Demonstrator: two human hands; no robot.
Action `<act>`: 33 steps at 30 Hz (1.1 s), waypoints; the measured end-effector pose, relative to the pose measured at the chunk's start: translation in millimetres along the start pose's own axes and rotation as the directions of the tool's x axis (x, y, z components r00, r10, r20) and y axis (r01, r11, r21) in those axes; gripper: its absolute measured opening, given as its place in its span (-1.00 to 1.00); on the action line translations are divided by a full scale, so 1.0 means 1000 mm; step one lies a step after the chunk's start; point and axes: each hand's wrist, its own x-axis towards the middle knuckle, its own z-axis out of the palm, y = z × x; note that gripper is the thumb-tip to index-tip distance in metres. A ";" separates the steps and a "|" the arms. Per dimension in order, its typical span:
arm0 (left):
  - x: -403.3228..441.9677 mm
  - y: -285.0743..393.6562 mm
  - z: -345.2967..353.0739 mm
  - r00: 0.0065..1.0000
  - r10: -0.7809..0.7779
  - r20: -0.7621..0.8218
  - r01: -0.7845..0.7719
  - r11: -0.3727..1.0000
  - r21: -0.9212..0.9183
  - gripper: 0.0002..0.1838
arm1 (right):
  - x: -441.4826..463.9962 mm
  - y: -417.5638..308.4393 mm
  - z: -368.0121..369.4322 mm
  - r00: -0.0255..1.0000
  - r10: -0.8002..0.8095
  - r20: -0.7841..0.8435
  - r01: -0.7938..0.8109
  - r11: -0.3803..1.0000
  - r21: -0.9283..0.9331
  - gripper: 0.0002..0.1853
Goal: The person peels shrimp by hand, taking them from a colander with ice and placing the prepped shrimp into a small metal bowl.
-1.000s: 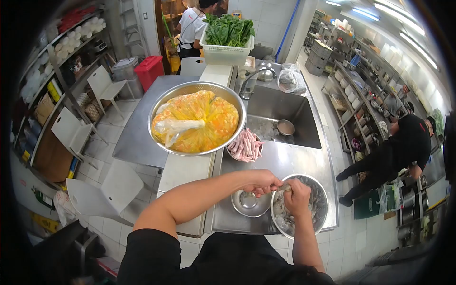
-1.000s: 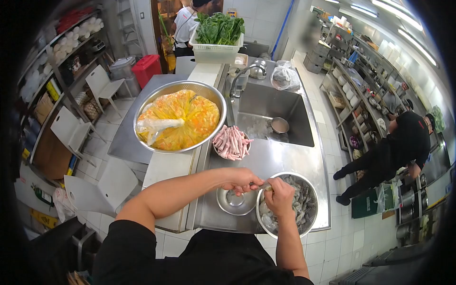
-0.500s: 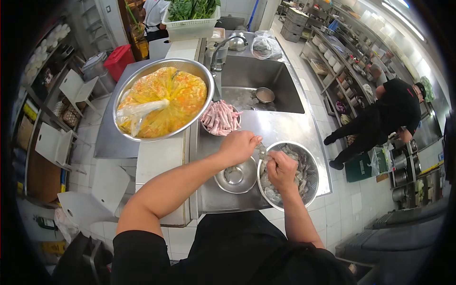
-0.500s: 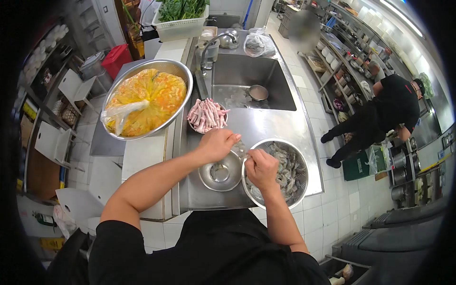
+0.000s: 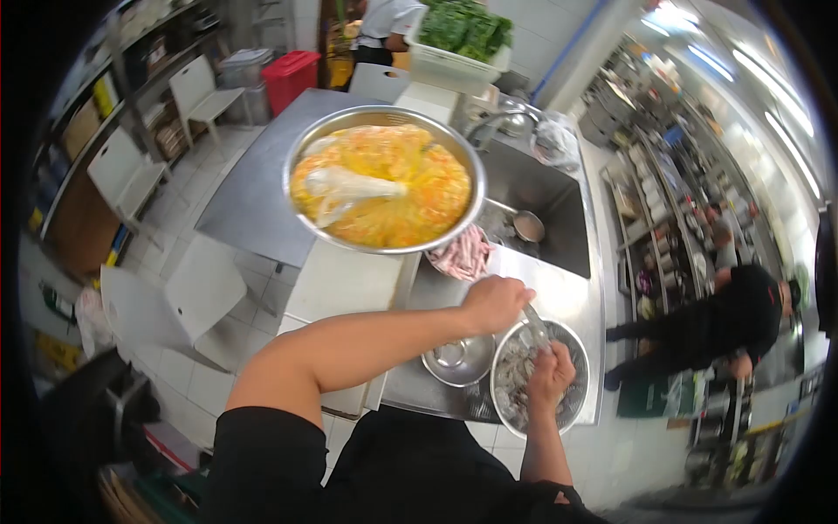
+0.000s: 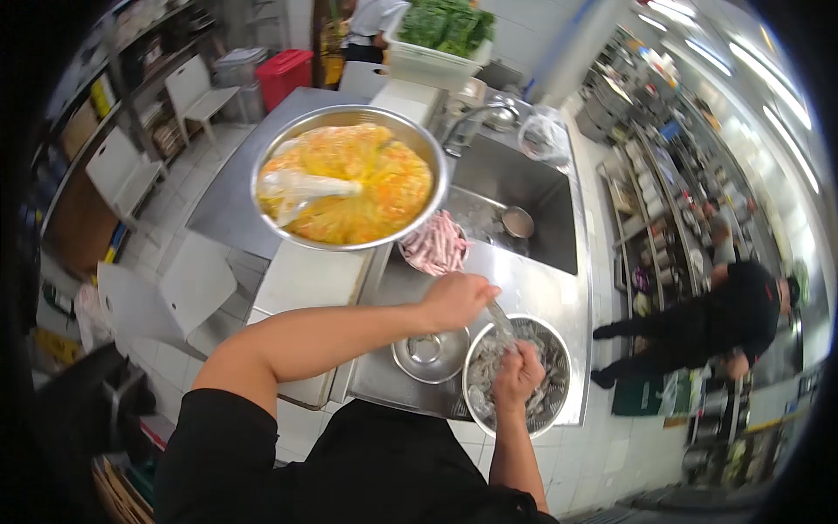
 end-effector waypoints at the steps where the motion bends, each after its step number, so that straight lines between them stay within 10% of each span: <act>1: -0.001 0.002 -0.002 1.000 0.008 -0.012 -0.008 1.000 -0.015 -0.47 | -0.001 0.003 -0.001 0.999 -0.017 0.036 0.017 1.000 0.008 -0.86; 4: 0.000 0.004 -0.010 0.997 -0.024 -0.074 0.018 0.997 -0.075 -0.49 | 0.003 0.013 -0.009 0.980 0.189 -0.055 -0.168 0.949 0.266 -0.83; 19: -0.009 -0.010 -0.006 0.950 0.198 0.242 -0.240 0.958 0.159 -0.77 | 0.017 0.049 -0.040 0.863 0.433 0.262 -0.233 0.799 -0.554 -0.78; 33: 0.009 -0.020 -0.015 0.964 0.192 0.186 -0.210 0.974 0.084 -0.81 | -0.007 0.045 0.032 0.888 0.402 0.223 -0.223 0.802 -0.555 -0.85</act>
